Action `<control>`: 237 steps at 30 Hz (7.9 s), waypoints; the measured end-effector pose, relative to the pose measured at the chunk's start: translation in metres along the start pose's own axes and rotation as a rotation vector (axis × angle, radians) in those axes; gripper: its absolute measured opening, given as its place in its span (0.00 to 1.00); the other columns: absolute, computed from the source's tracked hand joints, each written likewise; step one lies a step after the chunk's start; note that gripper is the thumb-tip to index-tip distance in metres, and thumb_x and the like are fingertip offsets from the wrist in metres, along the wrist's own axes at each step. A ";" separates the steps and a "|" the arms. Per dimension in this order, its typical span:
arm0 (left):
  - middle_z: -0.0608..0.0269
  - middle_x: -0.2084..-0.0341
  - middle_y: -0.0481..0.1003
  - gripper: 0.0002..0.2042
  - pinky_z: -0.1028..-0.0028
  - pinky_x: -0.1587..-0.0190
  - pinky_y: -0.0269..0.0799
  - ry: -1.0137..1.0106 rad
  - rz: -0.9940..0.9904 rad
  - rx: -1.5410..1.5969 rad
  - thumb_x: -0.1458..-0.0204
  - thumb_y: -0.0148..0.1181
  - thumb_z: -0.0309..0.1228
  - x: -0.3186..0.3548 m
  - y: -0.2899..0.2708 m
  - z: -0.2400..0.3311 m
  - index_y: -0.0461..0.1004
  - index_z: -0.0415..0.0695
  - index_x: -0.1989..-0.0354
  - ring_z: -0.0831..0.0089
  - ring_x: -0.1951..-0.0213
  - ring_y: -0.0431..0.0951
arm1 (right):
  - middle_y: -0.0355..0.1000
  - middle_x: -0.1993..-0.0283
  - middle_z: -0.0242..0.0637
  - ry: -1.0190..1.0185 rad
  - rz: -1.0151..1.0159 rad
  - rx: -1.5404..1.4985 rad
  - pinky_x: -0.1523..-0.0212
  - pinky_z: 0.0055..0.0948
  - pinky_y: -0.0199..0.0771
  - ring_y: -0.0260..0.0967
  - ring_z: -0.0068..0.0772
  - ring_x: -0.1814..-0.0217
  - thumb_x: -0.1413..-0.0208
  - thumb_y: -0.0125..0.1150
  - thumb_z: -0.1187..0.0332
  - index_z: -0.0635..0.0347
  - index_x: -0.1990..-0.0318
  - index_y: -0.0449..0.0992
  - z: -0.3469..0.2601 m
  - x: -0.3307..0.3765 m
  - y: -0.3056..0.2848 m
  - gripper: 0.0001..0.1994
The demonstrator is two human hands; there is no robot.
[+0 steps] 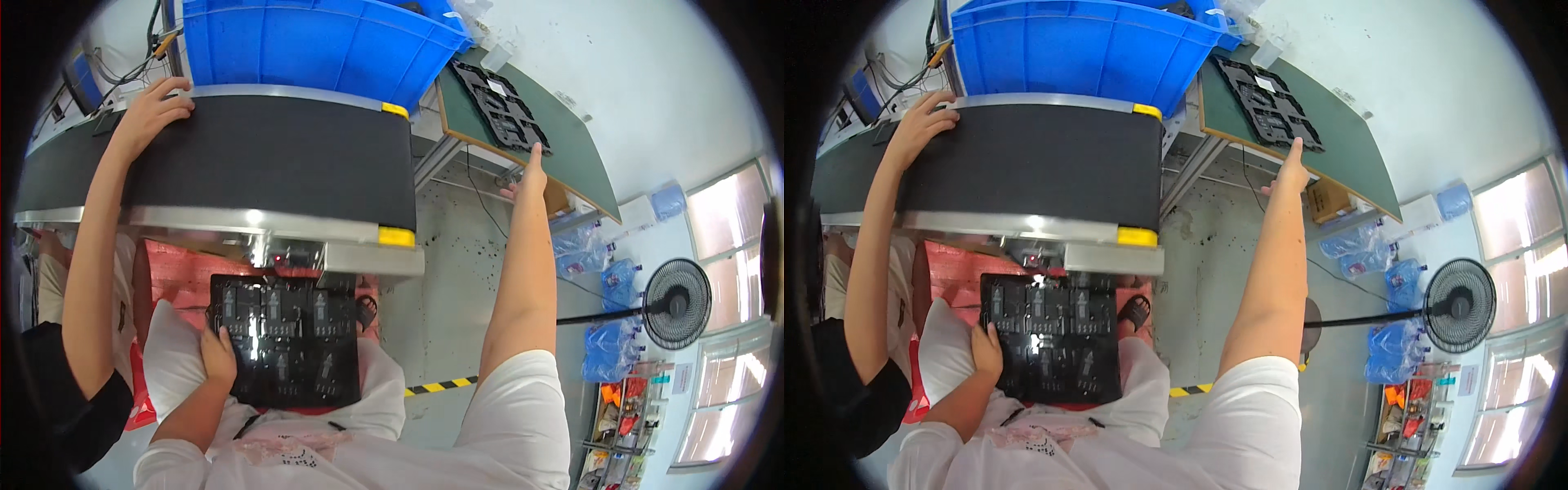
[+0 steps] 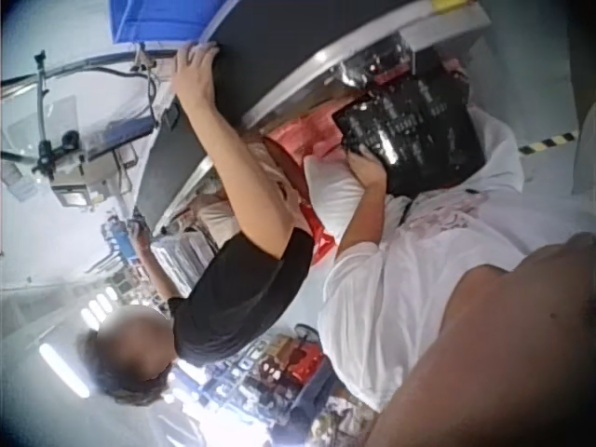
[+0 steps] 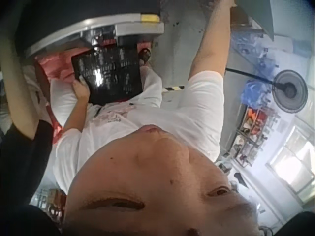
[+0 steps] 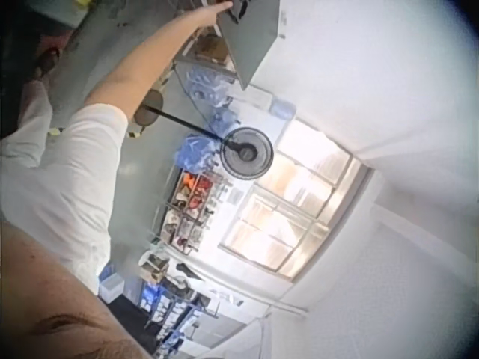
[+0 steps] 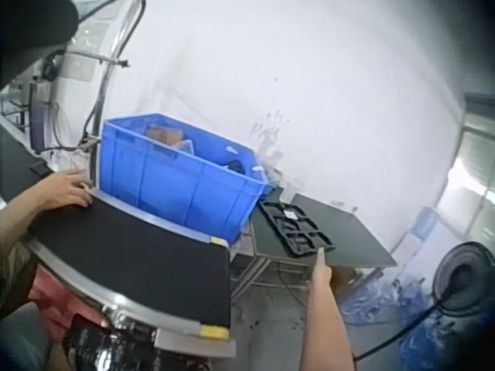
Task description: The person places small black electronic components into a white foam tray, arranging them into designated slots. They handle the components one by one, transferring them from a black plastic tray to the white foam packaging, and then place the filled tray onto a nearby table.
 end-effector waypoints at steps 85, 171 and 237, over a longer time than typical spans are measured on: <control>0.54 0.59 0.74 0.18 0.65 0.50 0.66 -0.545 -0.731 1.546 0.47 0.53 0.40 0.102 -0.030 -0.069 0.70 0.41 0.54 0.62 0.53 0.72 | 0.70 0.69 0.42 -0.218 -0.697 0.125 0.65 0.31 0.67 0.67 0.34 0.66 0.50 0.59 0.61 0.71 0.61 0.71 0.350 0.410 -0.061 0.18; 0.64 0.55 0.71 0.19 0.72 0.54 0.70 -0.327 -0.502 1.523 0.47 0.53 0.33 0.113 -0.081 -0.118 0.63 0.44 0.46 0.73 0.56 0.73 | 0.75 0.74 0.43 -0.210 -0.547 0.660 0.65 0.33 0.69 0.73 0.38 0.69 0.63 0.66 0.65 0.60 0.74 0.79 0.367 0.291 0.003 0.10; 0.59 0.71 0.76 0.19 0.77 0.69 0.71 -0.318 -0.531 0.911 0.52 0.60 0.39 0.135 0.011 -0.020 0.71 0.33 0.60 0.74 0.72 0.76 | 0.67 0.51 0.44 0.505 -0.908 -0.122 0.53 0.32 0.72 0.69 0.34 0.54 0.55 0.63 0.73 0.68 0.47 0.60 0.362 0.400 -0.138 0.27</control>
Point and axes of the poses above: each hand's wrist, its own x-axis away from the middle knuckle, its own y-axis out of the palm, z = x × y, the point moved 10 cm from there along -x, towards the middle knuckle
